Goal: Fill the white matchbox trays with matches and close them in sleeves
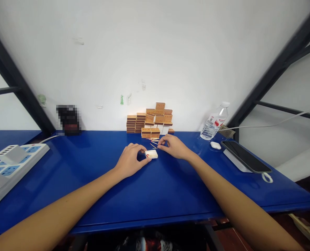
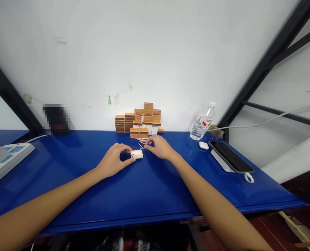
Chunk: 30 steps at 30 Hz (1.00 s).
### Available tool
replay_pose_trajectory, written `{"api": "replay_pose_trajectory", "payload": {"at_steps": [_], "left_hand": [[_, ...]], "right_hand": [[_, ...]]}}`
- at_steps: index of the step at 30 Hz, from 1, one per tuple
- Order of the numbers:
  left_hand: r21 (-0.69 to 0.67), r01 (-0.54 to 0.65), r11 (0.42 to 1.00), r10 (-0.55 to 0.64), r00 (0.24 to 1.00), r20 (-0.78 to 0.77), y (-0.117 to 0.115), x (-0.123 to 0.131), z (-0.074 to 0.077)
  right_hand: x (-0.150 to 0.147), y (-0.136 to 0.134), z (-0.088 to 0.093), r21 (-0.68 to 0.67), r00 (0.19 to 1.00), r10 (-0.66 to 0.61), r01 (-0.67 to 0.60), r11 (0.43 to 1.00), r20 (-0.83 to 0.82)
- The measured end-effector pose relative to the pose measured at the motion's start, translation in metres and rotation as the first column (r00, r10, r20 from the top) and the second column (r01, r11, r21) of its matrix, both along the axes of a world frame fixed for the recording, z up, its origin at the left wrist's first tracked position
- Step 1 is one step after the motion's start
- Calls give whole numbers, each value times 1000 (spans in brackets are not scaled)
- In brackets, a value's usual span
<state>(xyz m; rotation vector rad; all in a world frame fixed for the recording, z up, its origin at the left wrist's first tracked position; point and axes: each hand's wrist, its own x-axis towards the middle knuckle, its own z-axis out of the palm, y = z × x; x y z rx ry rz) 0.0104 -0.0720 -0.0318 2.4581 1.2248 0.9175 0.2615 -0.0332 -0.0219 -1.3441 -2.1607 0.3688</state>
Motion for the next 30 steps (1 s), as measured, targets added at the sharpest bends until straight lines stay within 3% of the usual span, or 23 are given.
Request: {"api": "replay_pose_trajectory", "payload": {"at_steps": [5, 10, 21, 27, 30], "left_hand": [[0, 24, 1000, -24, 999, -28, 0, 0, -3], [2, 7, 1000, -7, 1000, -30, 0, -1, -3], [-5, 26, 1000, -26, 999, -27, 0, 1, -1], [31, -5, 999, 4, 1000, 20, 0, 1, 0], [50, -21, 999, 19, 999, 51, 0, 0, 0]], "right_hand": [[8, 8, -7, -54, 993, 74, -69, 996, 95], [10, 4, 0, -137, 991, 101, -89, 987, 84], [-2, -3, 7, -160, 972, 151, -181, 970, -182], [-19, -14, 13, -248, 868, 54, -200, 948, -493], [-25, -17, 10, -251, 860, 53, -206, 946, -507]]}}
